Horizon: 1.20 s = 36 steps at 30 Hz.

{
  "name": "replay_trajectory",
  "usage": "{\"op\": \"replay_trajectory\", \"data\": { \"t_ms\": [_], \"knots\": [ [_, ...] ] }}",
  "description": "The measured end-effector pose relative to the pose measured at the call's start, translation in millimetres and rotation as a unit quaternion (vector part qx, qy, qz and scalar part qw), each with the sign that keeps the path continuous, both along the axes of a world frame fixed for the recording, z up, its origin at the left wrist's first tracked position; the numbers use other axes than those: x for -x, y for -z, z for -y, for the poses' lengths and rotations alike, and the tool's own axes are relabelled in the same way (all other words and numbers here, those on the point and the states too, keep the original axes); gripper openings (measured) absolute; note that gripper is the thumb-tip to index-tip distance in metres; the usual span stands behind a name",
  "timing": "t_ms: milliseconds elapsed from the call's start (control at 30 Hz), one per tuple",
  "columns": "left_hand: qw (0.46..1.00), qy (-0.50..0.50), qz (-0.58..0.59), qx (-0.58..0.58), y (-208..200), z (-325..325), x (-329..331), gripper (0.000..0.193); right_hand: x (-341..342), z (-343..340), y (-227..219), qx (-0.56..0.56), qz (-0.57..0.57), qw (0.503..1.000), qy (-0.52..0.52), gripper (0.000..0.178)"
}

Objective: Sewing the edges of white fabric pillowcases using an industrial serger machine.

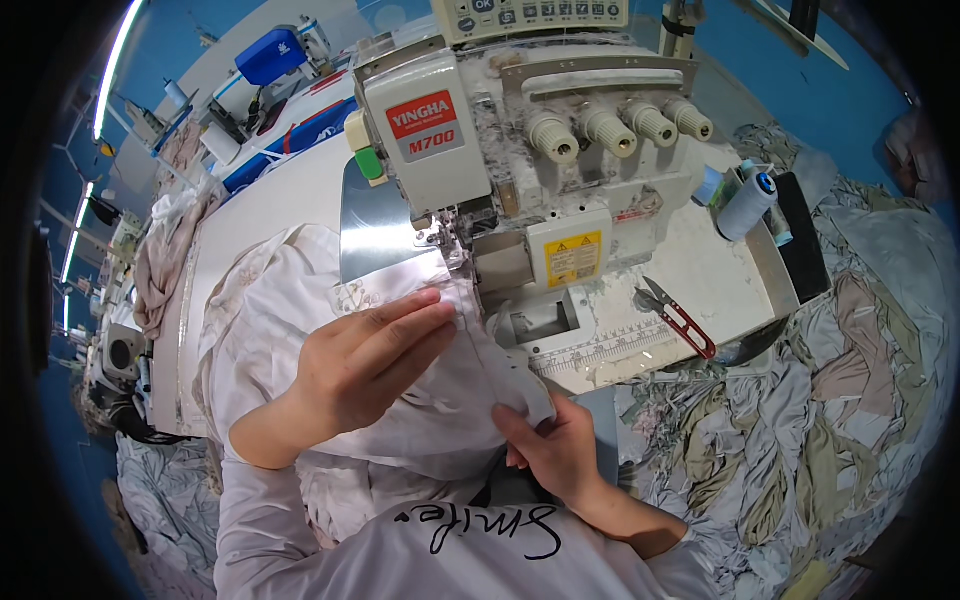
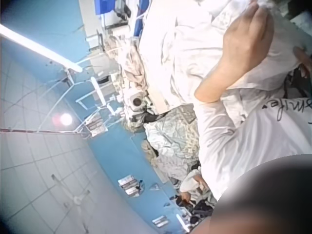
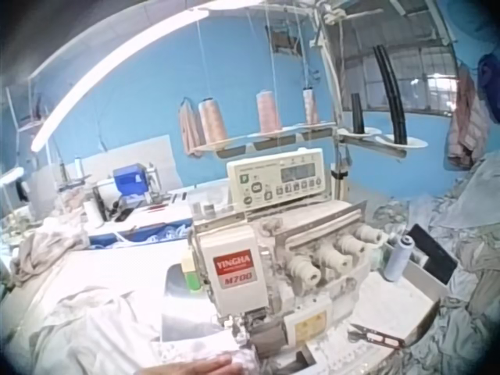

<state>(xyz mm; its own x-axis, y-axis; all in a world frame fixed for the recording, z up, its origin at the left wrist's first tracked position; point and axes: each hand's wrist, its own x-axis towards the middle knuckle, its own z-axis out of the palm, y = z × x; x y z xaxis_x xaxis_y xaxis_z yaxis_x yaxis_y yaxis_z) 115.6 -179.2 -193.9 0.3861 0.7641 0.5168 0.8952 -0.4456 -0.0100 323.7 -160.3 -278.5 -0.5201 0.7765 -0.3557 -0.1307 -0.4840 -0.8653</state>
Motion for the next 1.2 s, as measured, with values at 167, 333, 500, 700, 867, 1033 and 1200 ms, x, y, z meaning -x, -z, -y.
{"op": "replay_trajectory", "data": {
  "t_ms": [167,333,500,700,867,1033,1200],
  "knots": [
    [1.0,0.004,0.009,0.005,1.0,-1.5,4.4,0.027,-1.0,-1.2,-2.3,-0.007,-0.004,1.0,-0.002,0.018],
    [0.999,0.028,-0.038,0.004,0.2,-4.4,12.1,0.034,-0.3,-3.8,-5.1,-0.017,-0.031,0.999,0.004,0.018],
    [0.998,0.0,-0.039,0.046,-2.2,-8.6,17.1,0.039,1.2,-7.8,-6.1,-0.031,-0.03,0.999,0.003,0.019],
    [1.0,0.014,-0.011,0.019,-1.1,-15.6,20.2,0.035,2.7,-10.4,-6.9,-0.035,-0.04,0.999,0.009,0.02],
    [1.0,-0.002,-0.002,0.019,-1.2,-19.2,22.3,0.032,5.6,-13.2,-10.1,-0.038,-0.031,0.999,0.008,0.018],
    [1.0,-0.002,0.02,0.008,-0.8,-25.7,25.4,0.027,9.8,-18.7,-14.6,-0.044,-0.036,0.998,0.003,0.018],
    [0.999,-0.011,0.044,0.017,-0.4,-30.9,29.4,0.022,12.8,-25.2,-16.8,-0.059,-0.041,0.997,-0.002,0.02]
  ]
}}
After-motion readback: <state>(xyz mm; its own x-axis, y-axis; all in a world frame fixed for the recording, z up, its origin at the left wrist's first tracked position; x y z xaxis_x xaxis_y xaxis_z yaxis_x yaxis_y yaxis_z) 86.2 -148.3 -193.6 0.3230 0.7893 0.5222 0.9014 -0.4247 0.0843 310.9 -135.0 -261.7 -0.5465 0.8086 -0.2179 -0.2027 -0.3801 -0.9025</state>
